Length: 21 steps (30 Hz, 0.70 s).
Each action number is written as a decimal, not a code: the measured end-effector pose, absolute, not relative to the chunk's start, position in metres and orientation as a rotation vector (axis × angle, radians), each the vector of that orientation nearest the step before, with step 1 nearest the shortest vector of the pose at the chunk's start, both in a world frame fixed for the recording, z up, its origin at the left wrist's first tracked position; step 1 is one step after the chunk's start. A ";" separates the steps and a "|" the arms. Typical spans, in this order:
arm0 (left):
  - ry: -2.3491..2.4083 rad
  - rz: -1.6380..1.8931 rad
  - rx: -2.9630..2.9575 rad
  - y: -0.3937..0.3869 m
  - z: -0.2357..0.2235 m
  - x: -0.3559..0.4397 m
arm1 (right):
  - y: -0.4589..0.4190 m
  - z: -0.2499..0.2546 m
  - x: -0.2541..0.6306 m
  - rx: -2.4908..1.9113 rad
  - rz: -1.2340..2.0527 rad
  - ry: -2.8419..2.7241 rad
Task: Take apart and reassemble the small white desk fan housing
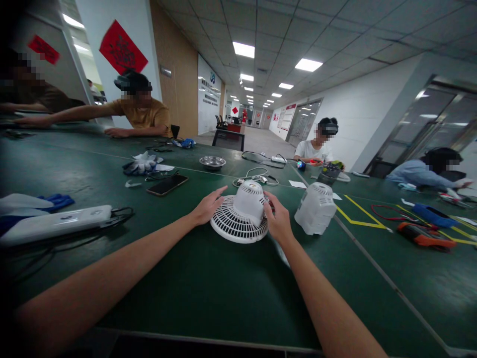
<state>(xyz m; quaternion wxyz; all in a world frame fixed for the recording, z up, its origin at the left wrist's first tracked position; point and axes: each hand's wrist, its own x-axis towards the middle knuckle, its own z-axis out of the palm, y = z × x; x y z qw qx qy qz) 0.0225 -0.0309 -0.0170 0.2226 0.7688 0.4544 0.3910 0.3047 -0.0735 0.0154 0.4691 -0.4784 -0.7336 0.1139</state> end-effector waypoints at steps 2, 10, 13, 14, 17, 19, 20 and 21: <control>1.232 1.017 2.052 -0.026 -0.020 0.020 | -0.073 0.015 0.306 -1.215 0.322 -1.808; 1.179 0.981 2.121 -0.021 -0.026 0.019 | -0.078 0.014 0.303 -1.258 0.469 -1.922; 1.181 0.963 2.112 -0.021 -0.026 0.019 | -0.078 0.016 0.303 -1.272 0.455 -1.940; 1.187 0.957 2.105 -0.021 -0.026 0.019 | -0.079 0.017 0.302 -1.275 0.441 -1.947; 1.215 0.979 2.076 -0.020 -0.026 0.019 | -0.081 0.018 0.300 -1.264 0.367 -1.946; 1.205 1.022 2.041 -0.020 -0.026 0.019 | -0.083 0.018 0.299 -1.250 0.328 -1.926; 1.185 1.048 2.005 -0.020 -0.027 0.019 | -0.084 0.017 0.298 -1.246 0.323 -1.912; 1.155 1.078 1.950 -0.020 -0.027 0.018 | -0.084 0.017 0.297 -1.245 0.332 -1.893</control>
